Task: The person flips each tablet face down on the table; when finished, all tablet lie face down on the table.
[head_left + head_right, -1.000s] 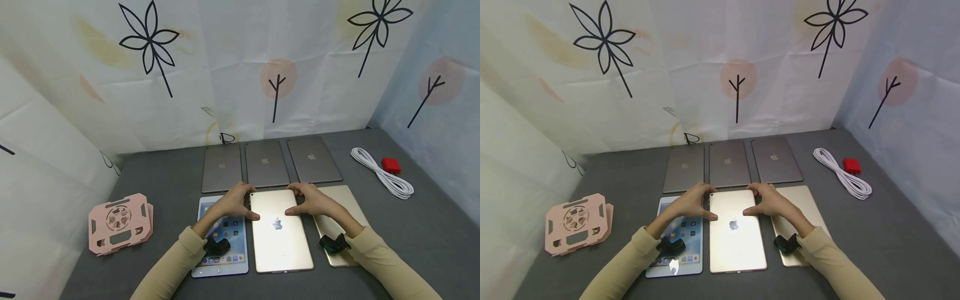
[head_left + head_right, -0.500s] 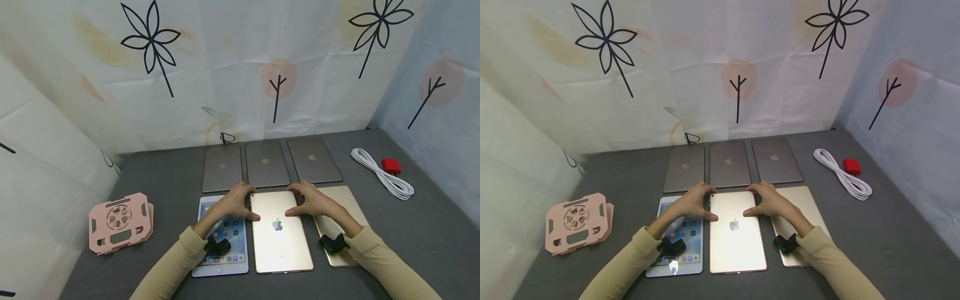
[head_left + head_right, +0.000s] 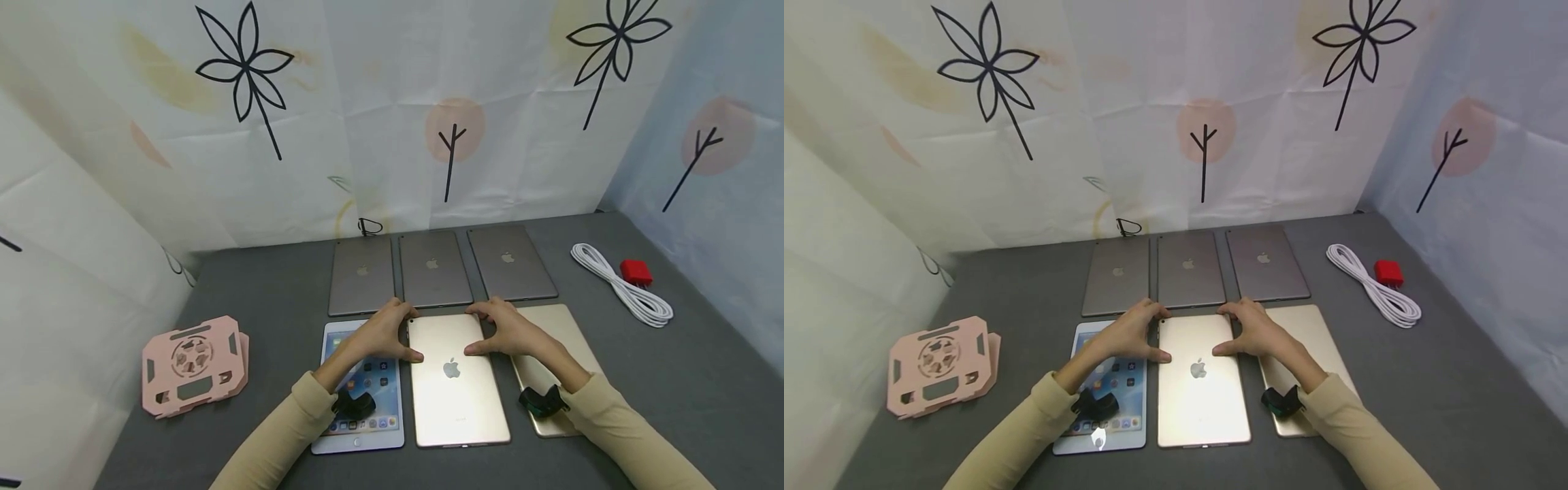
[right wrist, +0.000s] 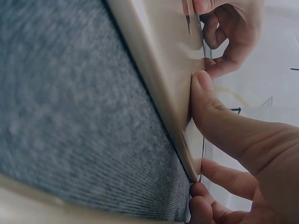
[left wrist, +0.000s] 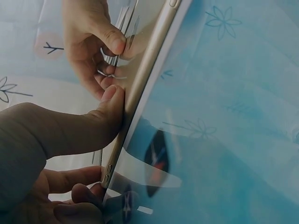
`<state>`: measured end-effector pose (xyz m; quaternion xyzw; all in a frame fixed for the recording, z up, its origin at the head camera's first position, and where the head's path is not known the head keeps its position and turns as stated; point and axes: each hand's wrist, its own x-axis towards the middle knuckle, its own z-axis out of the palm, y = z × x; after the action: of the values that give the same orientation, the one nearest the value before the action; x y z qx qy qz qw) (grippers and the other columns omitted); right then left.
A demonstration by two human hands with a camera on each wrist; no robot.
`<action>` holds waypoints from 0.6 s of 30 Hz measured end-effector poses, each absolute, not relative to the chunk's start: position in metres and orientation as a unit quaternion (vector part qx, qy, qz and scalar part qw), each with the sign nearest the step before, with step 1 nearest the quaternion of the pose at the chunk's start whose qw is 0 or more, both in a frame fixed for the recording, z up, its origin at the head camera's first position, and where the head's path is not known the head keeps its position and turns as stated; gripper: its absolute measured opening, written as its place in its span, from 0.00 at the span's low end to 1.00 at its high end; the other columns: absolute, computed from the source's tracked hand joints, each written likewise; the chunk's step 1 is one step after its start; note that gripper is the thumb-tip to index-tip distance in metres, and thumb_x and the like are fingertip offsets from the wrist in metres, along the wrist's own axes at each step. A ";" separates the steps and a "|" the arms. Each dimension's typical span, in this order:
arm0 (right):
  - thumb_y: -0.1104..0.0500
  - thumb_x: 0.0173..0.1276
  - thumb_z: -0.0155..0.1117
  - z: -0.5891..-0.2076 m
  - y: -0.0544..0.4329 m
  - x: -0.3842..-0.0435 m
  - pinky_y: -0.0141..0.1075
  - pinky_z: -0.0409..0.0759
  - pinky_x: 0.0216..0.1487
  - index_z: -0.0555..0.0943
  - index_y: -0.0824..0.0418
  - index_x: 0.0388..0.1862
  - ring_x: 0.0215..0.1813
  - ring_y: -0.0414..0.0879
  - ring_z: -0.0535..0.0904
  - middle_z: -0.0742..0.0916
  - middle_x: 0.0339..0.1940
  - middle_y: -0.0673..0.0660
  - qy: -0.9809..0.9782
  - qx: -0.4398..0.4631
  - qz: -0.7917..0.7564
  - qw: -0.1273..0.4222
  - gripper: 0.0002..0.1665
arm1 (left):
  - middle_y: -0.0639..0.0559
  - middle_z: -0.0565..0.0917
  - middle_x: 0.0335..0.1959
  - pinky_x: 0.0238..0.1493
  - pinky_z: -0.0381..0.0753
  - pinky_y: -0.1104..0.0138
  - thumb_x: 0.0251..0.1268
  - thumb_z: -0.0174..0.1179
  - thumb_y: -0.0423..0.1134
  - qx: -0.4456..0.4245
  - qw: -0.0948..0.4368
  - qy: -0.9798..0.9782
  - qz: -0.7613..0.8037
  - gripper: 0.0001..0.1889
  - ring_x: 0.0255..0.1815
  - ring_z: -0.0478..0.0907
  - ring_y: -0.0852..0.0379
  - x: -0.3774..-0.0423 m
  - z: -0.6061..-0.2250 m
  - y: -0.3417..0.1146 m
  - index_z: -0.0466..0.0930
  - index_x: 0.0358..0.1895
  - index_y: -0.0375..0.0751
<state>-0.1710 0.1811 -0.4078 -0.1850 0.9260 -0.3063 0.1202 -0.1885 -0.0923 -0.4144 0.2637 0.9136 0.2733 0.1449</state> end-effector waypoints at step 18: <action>0.49 0.60 0.79 -0.400 0.153 -0.165 0.58 0.75 0.52 0.78 0.65 0.67 0.54 0.61 0.73 0.82 0.53 0.68 0.921 -0.224 -0.303 0.101 0.40 | 0.41 0.78 0.60 0.36 0.78 0.73 0.60 0.75 0.45 0.345 0.158 0.867 0.323 0.38 0.40 0.78 0.59 -0.188 -0.411 -0.117 0.71 0.73 0.39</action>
<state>-0.1648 0.1529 -0.4000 -0.2244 0.9207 -0.3029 0.1008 -0.1881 -0.1167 -0.4114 0.3453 0.8670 0.3229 0.1575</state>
